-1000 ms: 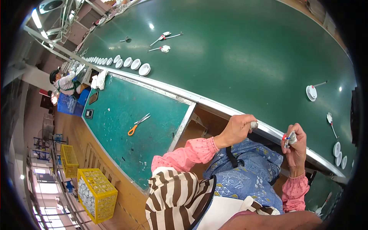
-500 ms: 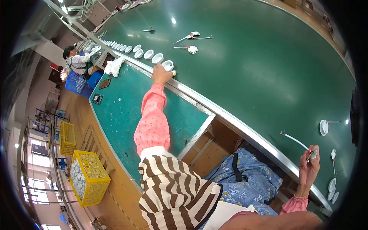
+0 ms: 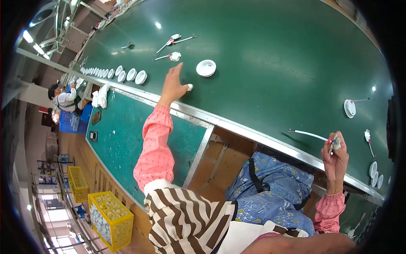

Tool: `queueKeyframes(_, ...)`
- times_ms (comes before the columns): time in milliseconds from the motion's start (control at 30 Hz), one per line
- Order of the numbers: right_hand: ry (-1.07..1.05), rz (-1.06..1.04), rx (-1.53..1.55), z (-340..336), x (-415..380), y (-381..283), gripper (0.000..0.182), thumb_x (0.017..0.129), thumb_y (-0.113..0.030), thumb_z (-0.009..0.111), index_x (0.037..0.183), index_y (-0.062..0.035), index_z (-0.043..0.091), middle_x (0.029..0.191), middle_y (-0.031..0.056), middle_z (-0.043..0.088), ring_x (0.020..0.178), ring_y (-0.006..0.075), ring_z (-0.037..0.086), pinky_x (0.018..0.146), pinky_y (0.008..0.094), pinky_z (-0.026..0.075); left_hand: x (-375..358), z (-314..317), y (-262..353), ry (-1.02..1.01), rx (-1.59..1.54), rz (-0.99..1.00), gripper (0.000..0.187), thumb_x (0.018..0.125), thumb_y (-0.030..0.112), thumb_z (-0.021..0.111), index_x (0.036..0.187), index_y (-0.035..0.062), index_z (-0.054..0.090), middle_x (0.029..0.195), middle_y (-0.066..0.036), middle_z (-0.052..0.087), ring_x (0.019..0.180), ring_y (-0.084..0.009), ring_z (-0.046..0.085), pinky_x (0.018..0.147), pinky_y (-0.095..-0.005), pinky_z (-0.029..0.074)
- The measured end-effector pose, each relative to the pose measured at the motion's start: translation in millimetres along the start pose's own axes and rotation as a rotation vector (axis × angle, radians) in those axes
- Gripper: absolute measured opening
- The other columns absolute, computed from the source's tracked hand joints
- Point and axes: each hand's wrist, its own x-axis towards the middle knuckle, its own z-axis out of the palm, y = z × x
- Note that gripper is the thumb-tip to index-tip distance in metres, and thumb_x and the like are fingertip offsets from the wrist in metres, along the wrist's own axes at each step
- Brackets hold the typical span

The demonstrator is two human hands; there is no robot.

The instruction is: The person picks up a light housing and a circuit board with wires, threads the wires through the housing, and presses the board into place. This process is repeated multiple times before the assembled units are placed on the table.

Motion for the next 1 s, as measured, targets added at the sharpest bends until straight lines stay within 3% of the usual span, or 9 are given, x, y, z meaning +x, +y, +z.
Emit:
queueKeyframes(67, 0.038, -0.01, -0.002, 3, -4, -2, 0.024, 0.094, -0.013, 0.069, 0.098, -0.0026, 0.048, 0.086, 0.0053, 0.051, 0.052, 0.0136, 0.047, 0.043, 0.0224, 0.032, 25, 20, 9, -0.134, -0.099, 0.028, 0.079, 0.067, 0.022, 0.085, 0.137, 0.0025, 0.055, 0.128, -0.02, 0.06, 0.119, -0.0394, 0.055, 0.101, -0.0434, 0.046)
queueKeyframes(200, 0.052, -0.041, 0.014, -1, -12, -7, 0.024, 0.094, -0.013, 0.069, 0.095, -0.0032, 0.047, 0.084, 0.0053, 0.051, 0.052, 0.014, 0.048, 0.043, 0.0226, 0.032, 43, 52, 51, -0.148, -0.022, 0.086, 0.082, 0.064, 0.024, 0.087, 0.137, 0.0037, 0.054, 0.128, -0.021, 0.057, 0.119, -0.0389, 0.055, 0.102, -0.0436, 0.044)
queueKeyframes(300, 0.07, -0.076, 0.019, 1, -17, -10, 0.02, 0.093, -0.008, 0.066, 0.094, -0.0034, 0.047, 0.082, 0.0042, 0.048, 0.053, 0.0124, 0.046, 0.043, 0.0219, 0.032, 22, 65, 102, -0.117, -0.141, 0.151, 0.078, 0.066, 0.021, 0.086, 0.135, 0.0037, 0.055, 0.125, -0.017, 0.059, 0.117, -0.0374, 0.056, 0.101, -0.044, 0.045)
queueKeyframes(333, 0.091, -0.09, 0.0, 6, -18, -11, 0.019, 0.092, -0.007, 0.065, 0.094, -0.0034, 0.047, 0.081, 0.0039, 0.047, 0.053, 0.0119, 0.046, 0.043, 0.0216, 0.032, 11, 68, 124, -0.124, -0.242, 0.18, 0.076, 0.067, 0.018, 0.085, 0.135, 0.0053, 0.054, 0.125, -0.014, 0.058, 0.118, -0.033, 0.057, 0.104, -0.0395, 0.045)
queueKeyframes(400, 0.067, -0.114, -0.04, 14, -20, -15, 0.016, 0.09, -0.006, 0.063, 0.093, -0.0032, 0.048, 0.079, 0.0028, 0.045, 0.053, 0.0094, 0.042, 0.044, 0.0207, 0.034, -14, 71, 174, -0.15, -0.3, 0.236, 0.076, 0.067, 0.013, 0.084, 0.135, 0.0045, 0.053, 0.124, -0.015, 0.058, 0.116, -0.0336, 0.058, 0.104, -0.0388, 0.046)
queueKeyframes(567, -0.024, -0.161, -0.279, 26, -23, -22, 0.022, 0.091, -0.016, 0.069, 0.095, -0.0003, 0.055, 0.083, 0.0073, 0.057, 0.055, 0.0108, 0.058, 0.044, 0.0203, 0.039, -56, 73, 262, -0.283, -0.362, 0.441, 0.077, 0.066, 0.006, 0.08, 0.138, 0.0049, 0.051, 0.125, -0.016, 0.057, 0.117, -0.0351, 0.056, 0.101, -0.0409, 0.044)
queueKeyframes(733, -0.165, -0.121, -0.382, 21, -35, -34, 0.018, 0.091, -0.008, 0.071, 0.098, 0.0048, 0.061, 0.086, 0.0073, 0.058, 0.066, 0.0098, 0.061, 0.052, 0.0204, 0.05, -76, 79, 311, -0.411, -0.497, 0.586, 0.074, 0.071, 0.004, 0.074, 0.141, 0.008, 0.049, 0.128, -0.016, 0.055, 0.118, -0.0349, 0.055, 0.096, -0.042, 0.042)
queueKeyframes(867, -0.2, -0.192, -0.46, 13, -45, -35, 0.019, 0.094, -0.011, 0.071, 0.1, 0.0054, 0.063, 0.088, 0.0084, 0.06, 0.069, 0.0087, 0.06, 0.056, 0.0212, 0.05, -79, 74, 336, -0.469, -0.489, 0.637, 0.078, 0.068, -0.001, 0.072, 0.142, 0.0071, 0.049, 0.13, -0.016, 0.055, 0.12, -0.0359, 0.054, 0.105, -0.0434, 0.043)
queueKeyframes(1000, -0.208, -0.17, -0.494, 4, -55, -38, 0.016, 0.094, -0.009, 0.07, 0.099, 0.0053, 0.064, 0.088, 0.0073, 0.06, 0.069, 0.0084, 0.06, 0.058, 0.0217, 0.05, -80, 72, 348, -0.482, -0.453, 0.696, 0.077, 0.068, -0.001, 0.07, 0.142, 0.008, 0.048, 0.132, -0.015, 0.054, 0.12, -0.0348, 0.054, 0.103, -0.0425, 0.042)
